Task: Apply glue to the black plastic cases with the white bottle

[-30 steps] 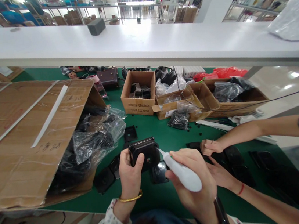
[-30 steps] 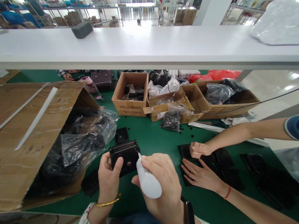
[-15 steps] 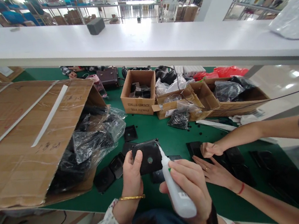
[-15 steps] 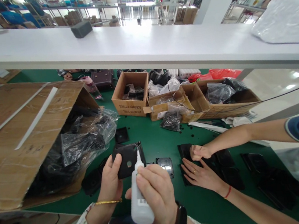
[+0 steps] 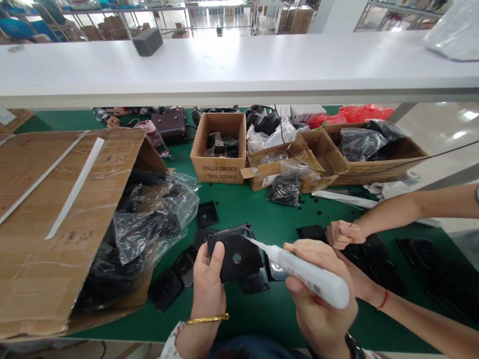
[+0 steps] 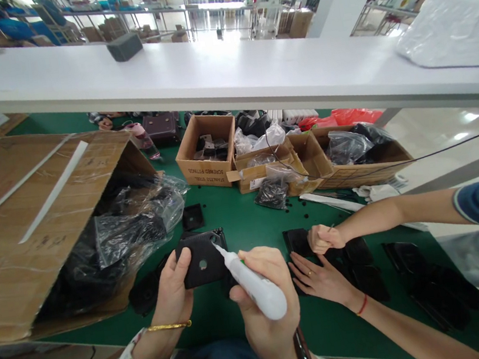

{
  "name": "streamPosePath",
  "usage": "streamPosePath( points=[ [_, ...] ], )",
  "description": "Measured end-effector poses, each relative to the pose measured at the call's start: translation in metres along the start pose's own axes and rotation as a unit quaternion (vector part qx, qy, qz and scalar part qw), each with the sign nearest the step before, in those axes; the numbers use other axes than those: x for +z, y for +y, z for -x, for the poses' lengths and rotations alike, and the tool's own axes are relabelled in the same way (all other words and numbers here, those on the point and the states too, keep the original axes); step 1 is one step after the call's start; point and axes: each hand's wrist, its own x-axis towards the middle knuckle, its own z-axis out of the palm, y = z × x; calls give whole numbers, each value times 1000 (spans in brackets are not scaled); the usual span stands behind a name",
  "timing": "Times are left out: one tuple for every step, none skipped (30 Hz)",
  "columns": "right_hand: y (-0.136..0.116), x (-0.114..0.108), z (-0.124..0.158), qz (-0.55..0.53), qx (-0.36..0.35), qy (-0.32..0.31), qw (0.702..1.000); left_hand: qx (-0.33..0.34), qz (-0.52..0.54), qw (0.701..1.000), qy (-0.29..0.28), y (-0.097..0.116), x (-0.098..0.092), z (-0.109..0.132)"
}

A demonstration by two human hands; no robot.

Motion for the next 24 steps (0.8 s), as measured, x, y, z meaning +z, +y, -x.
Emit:
streamPosePath(
  points=[
    [1, 0, 0, 3, 4, 6, 1000, -3, -1, 1000, 0, 0, -1, 0],
    [2, 1, 0, 5, 6, 14, 1000, -6, -2, 1000, -1, -1, -1, 1],
    [2, 2, -1, 6, 8, 21, 1000, -9, -2, 1000, -2, -1, -2, 1],
    [1, 3, -3, 1, 10, 26, 1000, -10, -3, 1000, -3, -2, -3, 1],
    [0, 4, -5, -7, 11, 29, 999, -9, -3, 1000, -5, -3, -3, 0],
    [-1, 4, -7, -17, 11, 31, 999, -6, -4, 1000, -8, -3, -4, -1],
    [-2, 4, -10, -29, 13, 28, 999, -1, -5, 1000, -10, -4, -4, -3],
    [-3, 4, -13, -44, 19, 20, 999, 5, -7, 1000, -12, -5, -5, -4],
    [-3, 2, -16, -62, 30, 6, 998, 10, -10, 1000, -13, -5, -6, -6],
    [-2, 1, -19, -82, 48, -11, 995, 15, -13, 1000, -12, -6, -7, -8],
    [0, -1, -23, -105, 74, -32, 991, 18, -18, 1000, -10, -6, -8, -9],
    [2, -3, -26, -132, 104, -54, 984, 19, -24, 999, -8, -7, -10, -11],
    [6, -5, -29, -157, 135, -76, 975, 20, -33, 999, -8, -7, -11, -12],
    [10, -6, -32, -178, 166, -94, 965, 22, -43, 999, -11, -8, -14, -13],
    [14, -8, -35, -196, 193, -108, 955, 29, -57, 998, -17, -9, -16, -16],
    [19, -9, -38, -210, 214, -114, 947, 41, -85, 995, -27, -10, -19, -20],
    [24, -11, -41, -221, 227, -107, 943, 57, -124, 990, -40, -13, -21, -26],
    [28, -13, -43, -231, 234, -81, 941, 74, -168, 982, -51, -17, -22, -34],
    [31, -16, -45, -242, 235, -41, 940, 89, -214, 971, -61, -22, -22, -45],
    [34, -19, -46, -253, 235, 7, 938, 98, -258, 959, -67, -29, -21, -58],
    [36, -24, -46, -262, 241, 55, 933, 102, -298, 947, -71, -38, -18, -72],
    [37, -30, -43, -269, 255, 99, 924, 101, -331, 935, -74, -48, -13, -87],
    [39, -36, -39, -272, 279, 132, 912, 100, -367, 921, -79, -59, -6, -103],
    [41, -44, -33, -269, 311, 154, 898, 99, -407, 904, -88, -71, 3, -118]
  ],
)
